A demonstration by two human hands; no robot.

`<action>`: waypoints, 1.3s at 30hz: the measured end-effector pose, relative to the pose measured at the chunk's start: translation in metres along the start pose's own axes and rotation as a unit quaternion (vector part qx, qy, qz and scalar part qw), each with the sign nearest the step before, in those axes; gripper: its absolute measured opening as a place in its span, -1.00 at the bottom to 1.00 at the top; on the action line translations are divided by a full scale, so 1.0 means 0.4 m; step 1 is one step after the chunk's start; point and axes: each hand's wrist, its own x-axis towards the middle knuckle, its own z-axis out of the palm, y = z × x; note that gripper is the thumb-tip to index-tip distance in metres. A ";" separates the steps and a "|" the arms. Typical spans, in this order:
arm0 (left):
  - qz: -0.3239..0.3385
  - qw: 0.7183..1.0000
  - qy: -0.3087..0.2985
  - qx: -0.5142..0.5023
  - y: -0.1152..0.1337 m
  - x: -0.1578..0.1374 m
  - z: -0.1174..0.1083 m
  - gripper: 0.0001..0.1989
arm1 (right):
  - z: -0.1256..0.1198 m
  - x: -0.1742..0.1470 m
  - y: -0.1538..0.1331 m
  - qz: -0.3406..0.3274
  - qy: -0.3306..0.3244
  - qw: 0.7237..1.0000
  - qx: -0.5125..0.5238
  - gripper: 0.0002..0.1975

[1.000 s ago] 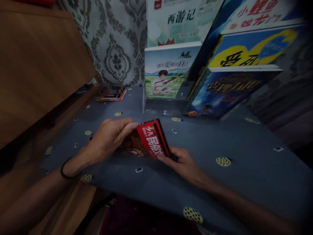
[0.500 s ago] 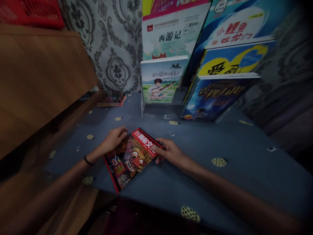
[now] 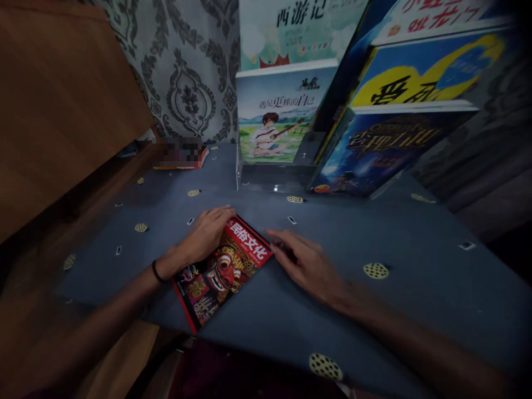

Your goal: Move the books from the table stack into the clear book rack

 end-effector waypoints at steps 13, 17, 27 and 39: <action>-0.041 0.991 0.030 -0.126 -0.036 0.031 -0.002 -0.66 | 0.003 0.006 0.026 0.051 -0.039 0.996 0.060 -0.72; 0.005 0.997 0.001 -0.076 -0.043 0.025 -0.002 -0.60 | -0.008 0.017 0.027 0.093 -0.040 0.988 0.116 -0.74; 0.062 0.988 -0.075 0.121 0.032 0.019 -0.025 -0.56 | -0.005 0.016 0.043 0.119 -0.024 0.968 0.221 -0.73; 0.084 0.979 -0.118 0.146 0.092 0.019 -0.022 -0.41 | -0.001 0.022 0.055 0.157 -0.010 0.940 0.303 -0.79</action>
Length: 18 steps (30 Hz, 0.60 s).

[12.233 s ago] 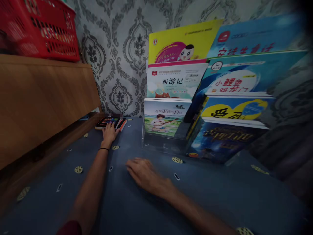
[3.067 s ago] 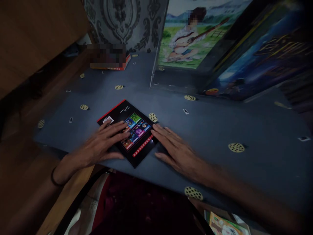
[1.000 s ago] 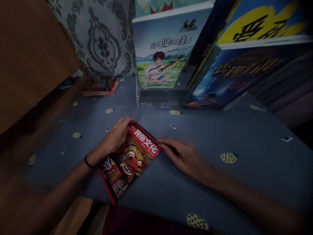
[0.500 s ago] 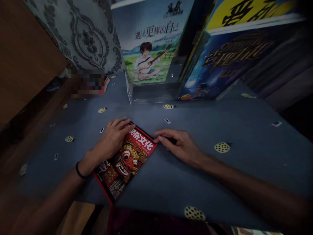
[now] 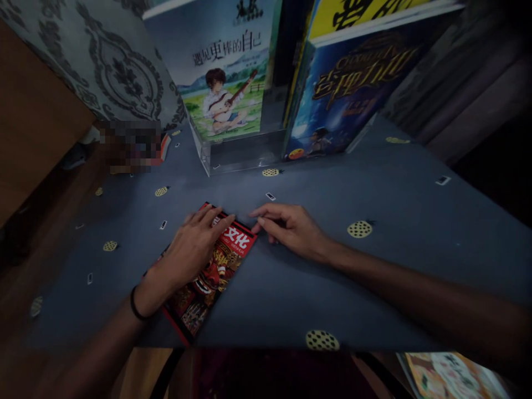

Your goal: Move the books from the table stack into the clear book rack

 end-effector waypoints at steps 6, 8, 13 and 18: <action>0.031 0.999 -0.003 -0.023 0.026 -0.011 0.004 -0.37 | -0.002 0.000 0.002 -0.006 0.013 1.000 0.022 -0.81; 0.027 0.999 -0.009 -0.024 0.033 -0.013 0.005 -0.36 | -0.003 0.000 0.001 -0.007 0.020 0.999 0.023 -0.80; 0.043 0.997 -0.033 -0.049 0.047 -0.007 -0.010 -0.37 | -0.003 0.000 -0.002 -0.009 0.044 0.999 0.020 -0.78; 0.053 0.995 -0.056 -0.064 0.061 -0.003 -0.015 -0.36 | -0.003 -0.001 -0.005 -0.009 0.051 0.999 0.004 -0.76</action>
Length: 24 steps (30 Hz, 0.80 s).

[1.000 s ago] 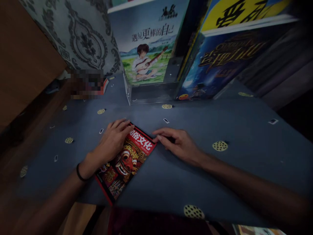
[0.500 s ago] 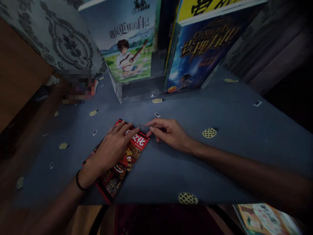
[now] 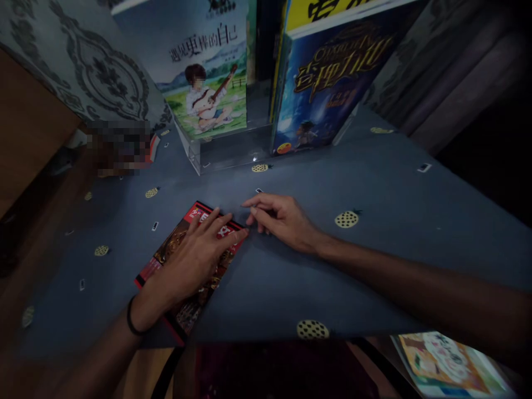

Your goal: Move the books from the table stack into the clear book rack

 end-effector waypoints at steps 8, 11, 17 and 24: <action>-0.004 0.999 0.029 -0.028 0.002 -0.017 0.025 -0.37 | 0.005 -0.019 -0.006 -0.093 -0.028 0.990 -0.102 -0.73; 0.018 0.997 0.044 -0.053 -0.003 -0.035 0.029 -0.36 | 0.007 -0.023 -0.007 -0.106 -0.045 0.982 -0.147 -0.71; 0.017 0.998 0.042 -0.053 0.012 -0.091 0.021 -0.30 | 0.014 -0.026 -0.007 -0.103 -0.045 0.972 -0.206 -0.72; 0.014 0.998 0.032 -0.050 0.042 -0.238 0.021 -0.29 | 0.019 -0.029 -0.002 -0.139 -0.067 0.960 -0.232 -0.77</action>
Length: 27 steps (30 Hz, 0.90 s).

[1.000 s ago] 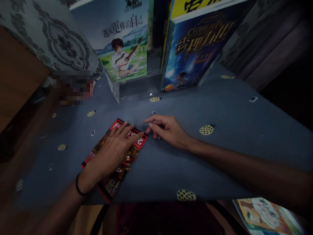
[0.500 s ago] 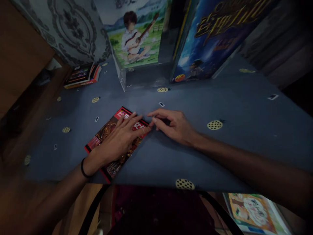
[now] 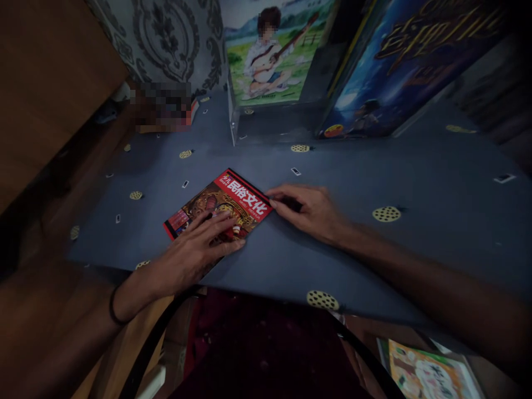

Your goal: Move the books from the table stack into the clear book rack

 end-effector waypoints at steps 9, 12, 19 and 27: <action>-0.015 1.000 0.017 -0.004 0.055 -0.174 -0.014 -0.36 | 0.005 -0.004 0.002 -0.058 -0.041 0.997 -0.043 -0.71; -0.023 0.998 0.049 0.010 0.072 -0.213 0.003 -0.34 | 0.009 -0.008 0.007 -0.081 -0.060 0.990 -0.096 -0.66; -0.047 0.991 0.123 0.037 0.101 -0.270 0.087 -0.35 | 0.017 -0.011 0.004 -0.133 -0.058 0.967 -0.208 -0.65; -0.031 0.982 0.188 0.014 0.109 -0.262 0.086 -0.50 | 0.110 -0.082 -0.173 -0.183 -0.011 0.946 -0.267 -0.71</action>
